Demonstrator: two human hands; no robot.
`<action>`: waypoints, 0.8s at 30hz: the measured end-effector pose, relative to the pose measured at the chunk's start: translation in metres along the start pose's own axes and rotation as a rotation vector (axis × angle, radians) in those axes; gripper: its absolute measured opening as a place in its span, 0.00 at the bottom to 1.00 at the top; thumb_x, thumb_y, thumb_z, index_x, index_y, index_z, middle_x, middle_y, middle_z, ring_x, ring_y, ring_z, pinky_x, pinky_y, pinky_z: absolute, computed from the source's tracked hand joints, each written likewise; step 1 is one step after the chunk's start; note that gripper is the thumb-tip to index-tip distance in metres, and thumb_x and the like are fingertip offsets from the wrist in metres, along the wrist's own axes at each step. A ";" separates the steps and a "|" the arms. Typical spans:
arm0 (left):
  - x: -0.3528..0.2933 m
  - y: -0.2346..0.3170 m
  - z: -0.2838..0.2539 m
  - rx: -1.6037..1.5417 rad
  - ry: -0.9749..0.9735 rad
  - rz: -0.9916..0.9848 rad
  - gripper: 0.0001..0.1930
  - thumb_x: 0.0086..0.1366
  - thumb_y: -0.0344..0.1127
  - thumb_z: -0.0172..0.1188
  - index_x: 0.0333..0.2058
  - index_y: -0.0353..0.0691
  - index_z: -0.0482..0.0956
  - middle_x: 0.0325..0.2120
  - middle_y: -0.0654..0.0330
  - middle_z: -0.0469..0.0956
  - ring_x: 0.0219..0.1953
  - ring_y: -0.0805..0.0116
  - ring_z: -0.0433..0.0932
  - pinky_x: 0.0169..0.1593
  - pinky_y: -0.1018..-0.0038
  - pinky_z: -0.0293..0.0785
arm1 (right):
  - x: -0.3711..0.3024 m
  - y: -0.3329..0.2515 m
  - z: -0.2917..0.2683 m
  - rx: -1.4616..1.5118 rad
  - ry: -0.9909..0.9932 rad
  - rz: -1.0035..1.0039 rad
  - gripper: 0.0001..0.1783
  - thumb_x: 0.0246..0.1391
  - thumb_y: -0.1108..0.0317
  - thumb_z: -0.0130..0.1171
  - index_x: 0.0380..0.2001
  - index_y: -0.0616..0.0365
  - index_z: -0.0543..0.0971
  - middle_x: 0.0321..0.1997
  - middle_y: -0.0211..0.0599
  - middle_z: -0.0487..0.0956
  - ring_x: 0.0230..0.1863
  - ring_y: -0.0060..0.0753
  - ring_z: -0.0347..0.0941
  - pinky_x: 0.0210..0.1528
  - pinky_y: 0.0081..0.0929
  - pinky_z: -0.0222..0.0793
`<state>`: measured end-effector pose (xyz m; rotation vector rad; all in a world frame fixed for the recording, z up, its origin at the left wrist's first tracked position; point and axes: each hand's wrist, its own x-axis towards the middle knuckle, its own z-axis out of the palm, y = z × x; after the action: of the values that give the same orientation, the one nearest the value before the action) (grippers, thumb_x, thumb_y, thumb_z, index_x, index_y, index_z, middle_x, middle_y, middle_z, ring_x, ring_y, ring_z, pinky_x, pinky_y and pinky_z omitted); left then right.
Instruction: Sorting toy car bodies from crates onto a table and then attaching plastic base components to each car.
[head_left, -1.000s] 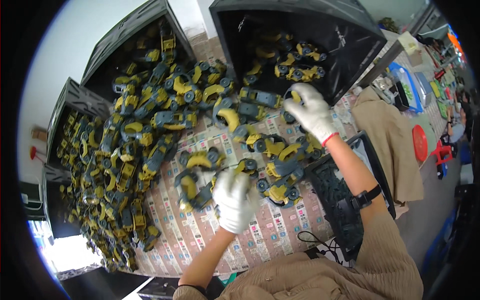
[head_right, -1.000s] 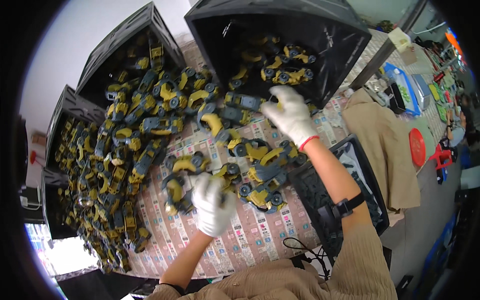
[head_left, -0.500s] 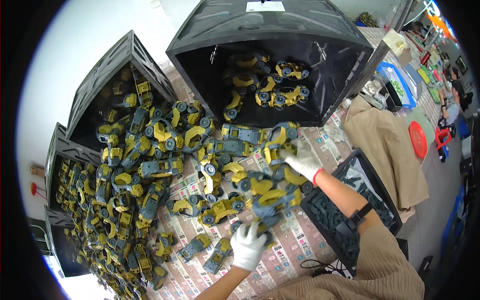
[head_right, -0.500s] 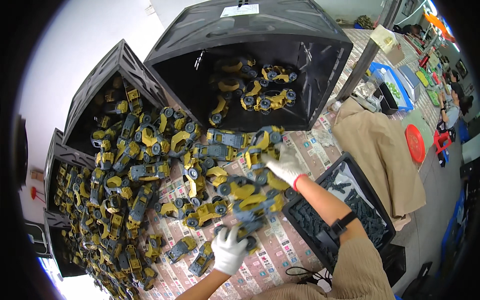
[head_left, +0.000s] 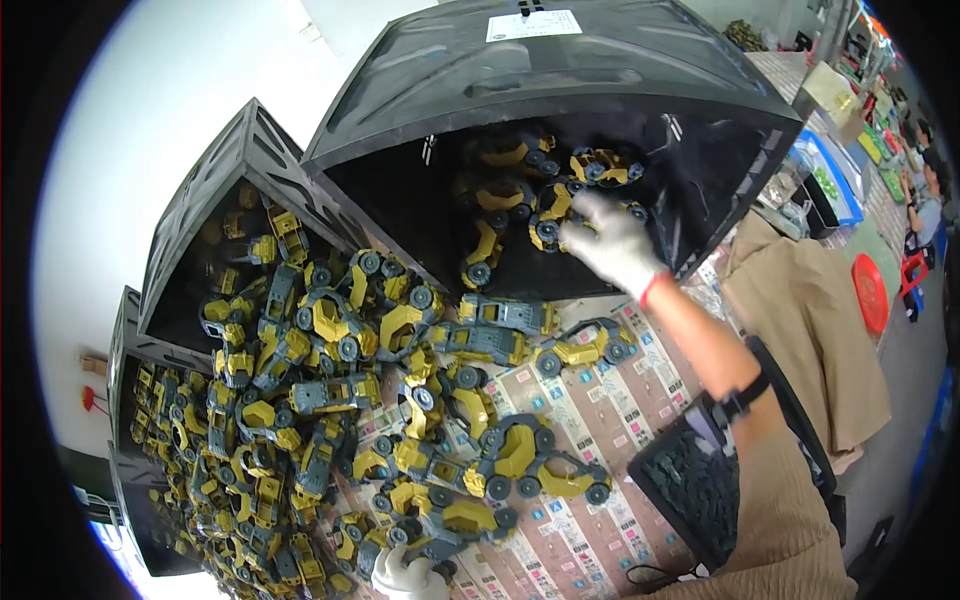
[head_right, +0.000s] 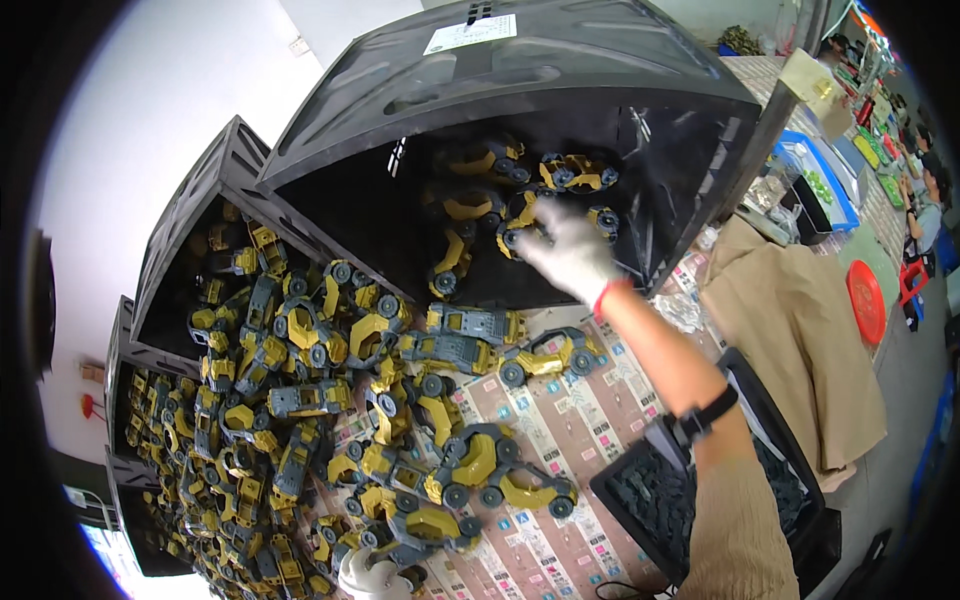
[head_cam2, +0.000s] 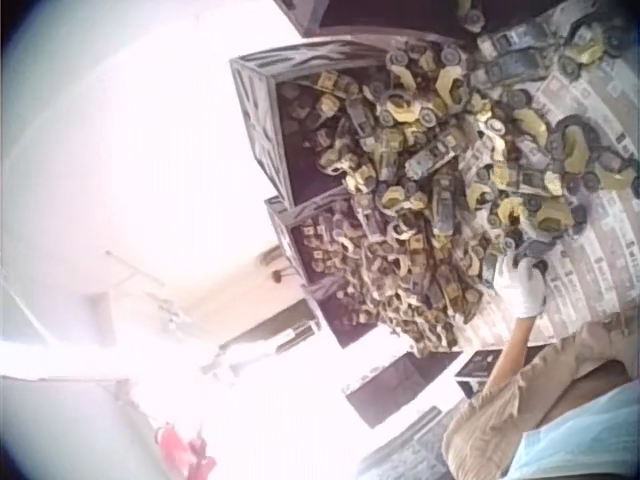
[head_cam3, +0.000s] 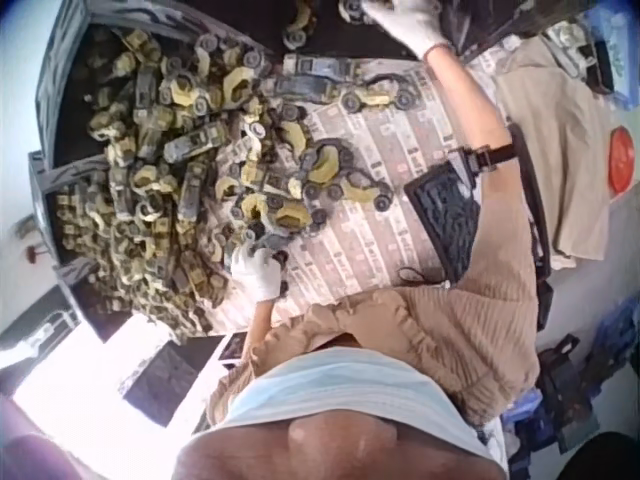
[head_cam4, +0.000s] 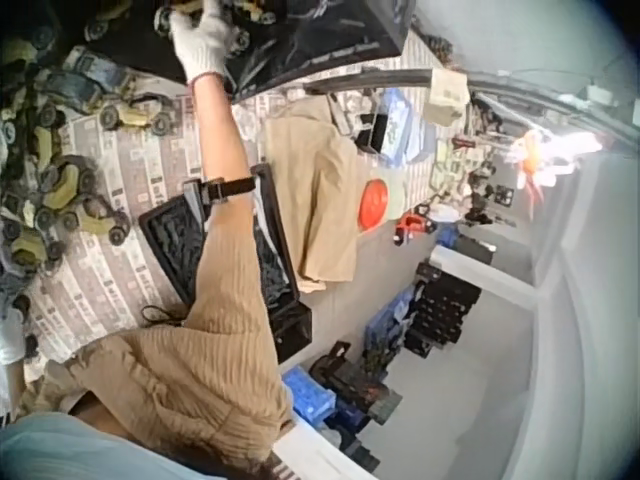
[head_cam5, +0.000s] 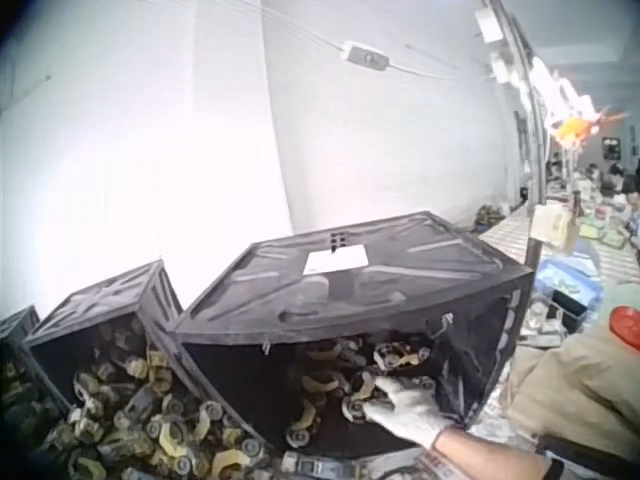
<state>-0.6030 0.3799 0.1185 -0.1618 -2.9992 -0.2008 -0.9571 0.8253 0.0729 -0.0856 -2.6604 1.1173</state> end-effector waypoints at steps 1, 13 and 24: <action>0.018 0.008 -0.003 -0.004 0.082 0.073 0.07 0.46 0.26 0.64 0.25 0.45 0.84 0.43 0.48 0.81 0.45 0.42 0.78 0.49 0.50 0.75 | 0.031 0.026 -0.005 -0.201 0.104 0.004 0.43 0.55 0.42 0.65 0.67 0.58 0.70 0.67 0.50 0.73 0.68 0.49 0.69 0.71 0.37 0.62; 0.354 0.144 0.083 -0.379 0.278 0.644 0.20 0.51 0.24 0.67 0.45 0.38 0.80 0.54 0.43 0.75 0.52 0.41 0.75 0.54 0.53 0.74 | 0.117 0.061 -0.025 -0.622 -0.323 0.113 0.57 0.38 0.43 0.77 0.70 0.54 0.66 0.72 0.53 0.67 0.72 0.55 0.64 0.73 0.40 0.63; 0.515 0.192 0.175 -0.276 0.457 0.235 0.37 0.61 0.53 0.66 0.64 0.37 0.69 0.62 0.39 0.70 0.63 0.39 0.70 0.63 0.52 0.71 | 0.157 0.040 -0.001 -0.032 -0.061 0.043 0.53 0.50 0.30 0.65 0.66 0.63 0.72 0.68 0.51 0.75 0.69 0.48 0.71 0.72 0.37 0.63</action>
<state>-1.1104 0.6439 0.0419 -0.4292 -2.4630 -0.5434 -1.1105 0.8776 0.0783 -0.1165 -2.7431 1.1082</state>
